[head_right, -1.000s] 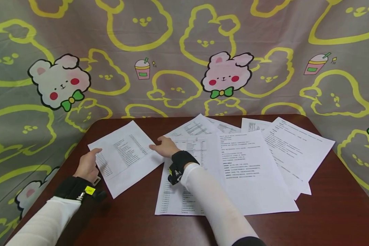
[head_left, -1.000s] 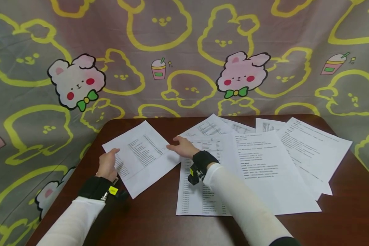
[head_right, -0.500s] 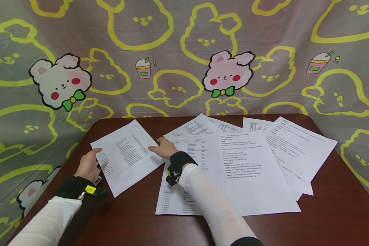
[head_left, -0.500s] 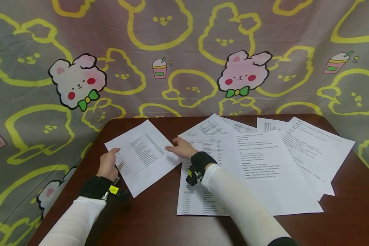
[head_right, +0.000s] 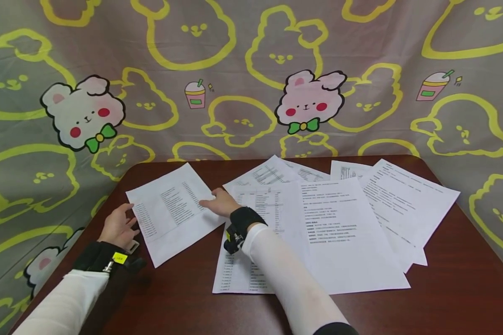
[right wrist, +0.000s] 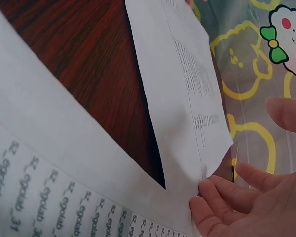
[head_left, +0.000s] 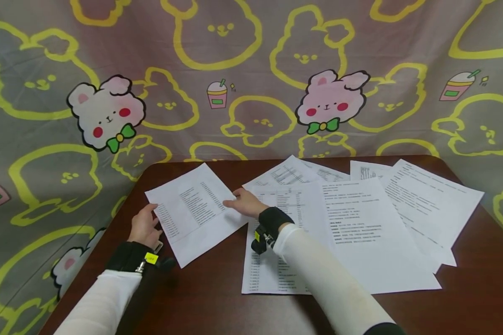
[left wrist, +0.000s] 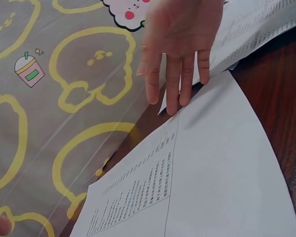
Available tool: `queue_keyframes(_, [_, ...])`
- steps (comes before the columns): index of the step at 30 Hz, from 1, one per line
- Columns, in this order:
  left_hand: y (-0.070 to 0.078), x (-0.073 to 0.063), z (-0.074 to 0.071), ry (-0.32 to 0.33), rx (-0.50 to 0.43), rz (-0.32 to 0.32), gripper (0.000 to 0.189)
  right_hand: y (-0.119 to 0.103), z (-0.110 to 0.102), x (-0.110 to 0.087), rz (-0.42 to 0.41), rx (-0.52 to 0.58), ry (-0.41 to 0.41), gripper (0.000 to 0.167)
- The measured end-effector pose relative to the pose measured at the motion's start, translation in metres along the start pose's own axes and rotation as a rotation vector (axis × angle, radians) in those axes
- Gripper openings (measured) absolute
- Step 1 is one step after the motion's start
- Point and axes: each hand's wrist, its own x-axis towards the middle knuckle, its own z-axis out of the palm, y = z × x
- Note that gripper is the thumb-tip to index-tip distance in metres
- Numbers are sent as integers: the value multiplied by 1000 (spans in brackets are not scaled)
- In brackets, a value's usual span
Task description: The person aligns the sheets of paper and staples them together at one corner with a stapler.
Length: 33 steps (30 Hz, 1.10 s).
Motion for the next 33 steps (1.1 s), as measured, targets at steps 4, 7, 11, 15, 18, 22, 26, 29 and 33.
queue_keyframes(4, [1,3,-2,-26,-11,-37,62,-1,-1,-2,-6,12,-3,60])
queue_keyframes(7, [0,6,-2,-103,-13,-73,58,-2,0,-3,-7,22,4,59])
queue_keyframes(11, [-6,8,-2,-231,78,-53,59,-3,2,-4,-4,41,8,59])
queue_keyframes(15, [-11,9,-2,-271,214,15,63,0,3,-3,-14,64,-2,59])
queue_keyframes(18, [-10,7,-3,-241,259,28,63,2,4,-3,-31,89,-5,59])
queue_keyframes(22, [-8,3,-8,-215,269,31,61,3,8,-3,-44,120,-12,60])
queue_keyframes(26, [-5,-1,-14,-221,269,39,60,2,12,0,-34,122,-16,61])
queue_keyframes(29, [-4,-3,-16,-224,252,30,60,3,14,3,-14,133,0,62])
queue_keyframes(33, [-3,-4,-16,-214,232,7,59,3,13,2,1,163,25,63])
